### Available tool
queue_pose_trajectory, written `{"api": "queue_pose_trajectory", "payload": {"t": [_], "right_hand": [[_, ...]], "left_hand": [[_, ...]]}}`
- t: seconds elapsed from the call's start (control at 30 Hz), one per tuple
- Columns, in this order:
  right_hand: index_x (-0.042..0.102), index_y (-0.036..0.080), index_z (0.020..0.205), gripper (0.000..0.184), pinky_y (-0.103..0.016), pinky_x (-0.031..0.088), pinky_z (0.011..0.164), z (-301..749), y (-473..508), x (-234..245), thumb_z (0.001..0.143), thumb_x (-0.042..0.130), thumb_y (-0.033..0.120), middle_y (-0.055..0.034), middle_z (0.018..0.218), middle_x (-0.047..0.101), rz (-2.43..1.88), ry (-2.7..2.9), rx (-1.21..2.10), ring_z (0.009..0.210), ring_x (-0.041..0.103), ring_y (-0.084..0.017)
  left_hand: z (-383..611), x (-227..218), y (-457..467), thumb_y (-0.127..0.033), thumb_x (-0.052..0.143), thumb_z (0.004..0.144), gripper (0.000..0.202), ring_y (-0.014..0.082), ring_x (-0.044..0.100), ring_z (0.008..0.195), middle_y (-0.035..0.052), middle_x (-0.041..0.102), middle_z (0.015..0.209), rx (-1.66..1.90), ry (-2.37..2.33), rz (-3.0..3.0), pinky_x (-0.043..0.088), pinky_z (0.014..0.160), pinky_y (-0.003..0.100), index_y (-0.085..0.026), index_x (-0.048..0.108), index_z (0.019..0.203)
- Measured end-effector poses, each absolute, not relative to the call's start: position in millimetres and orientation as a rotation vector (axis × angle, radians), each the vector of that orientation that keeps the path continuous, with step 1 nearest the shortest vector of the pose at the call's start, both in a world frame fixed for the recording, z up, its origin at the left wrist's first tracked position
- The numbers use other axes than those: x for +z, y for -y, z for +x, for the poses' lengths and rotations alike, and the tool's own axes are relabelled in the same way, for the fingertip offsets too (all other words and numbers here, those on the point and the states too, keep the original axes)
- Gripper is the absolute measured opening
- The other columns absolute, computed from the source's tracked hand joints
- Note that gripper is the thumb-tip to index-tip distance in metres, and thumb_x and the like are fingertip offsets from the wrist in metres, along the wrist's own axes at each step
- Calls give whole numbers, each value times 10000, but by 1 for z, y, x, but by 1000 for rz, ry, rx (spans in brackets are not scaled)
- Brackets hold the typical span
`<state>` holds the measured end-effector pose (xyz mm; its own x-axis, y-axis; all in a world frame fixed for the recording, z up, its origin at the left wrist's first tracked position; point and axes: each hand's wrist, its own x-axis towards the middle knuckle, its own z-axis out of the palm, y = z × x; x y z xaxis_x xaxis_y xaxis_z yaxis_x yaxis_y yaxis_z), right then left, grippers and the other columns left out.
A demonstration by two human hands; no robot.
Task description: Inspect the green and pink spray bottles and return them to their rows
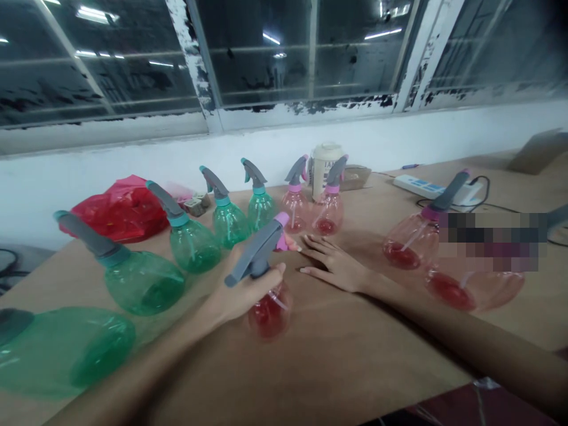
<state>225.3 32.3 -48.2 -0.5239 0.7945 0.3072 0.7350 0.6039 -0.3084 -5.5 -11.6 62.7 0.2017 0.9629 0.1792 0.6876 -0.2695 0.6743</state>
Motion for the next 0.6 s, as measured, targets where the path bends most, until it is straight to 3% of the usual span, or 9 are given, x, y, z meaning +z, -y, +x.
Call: {"api": "queue_pose_trajectory", "payload": {"t": [0.13, 0.4, 0.6], "right_hand": [[410, 213, 1388, 618, -483, 201, 1141, 226, -32, -48, 891, 389, 580, -80, 1484, 328, -1206, 2402, 200, 1394, 239, -237], [374, 203, 1406, 613, -484, 217, 1138, 228, -28, -47, 905, 381, 556, -80, 1483, 330, -1208, 2411, 223, 1388, 258, -238], [363, 182, 1412, 639, -470, 220, 1141, 230, -24, -43, 903, 371, 567, -91, 1477, 345, -1226, 2429, 246, 1386, 263, -239]], "left_hand": [[-4, 66, 13, -522, 504, 715, 299, 204, 616, 640, -3, 651, 646, 776, -1426, 2077, 534, 687, 360, -275, 663, 772], [-4, 68, 12, -515, 497, 748, 309, 210, 605, 663, 0, 595, 601, 752, -1402, 2077, 527, 672, 364, -262, 658, 821], [-4, 62, 14, -527, 546, 718, 301, 187, 560, 571, -3, 562, 546, 728, -1510, 2025, 497, 539, 307, -237, 598, 655]]}}
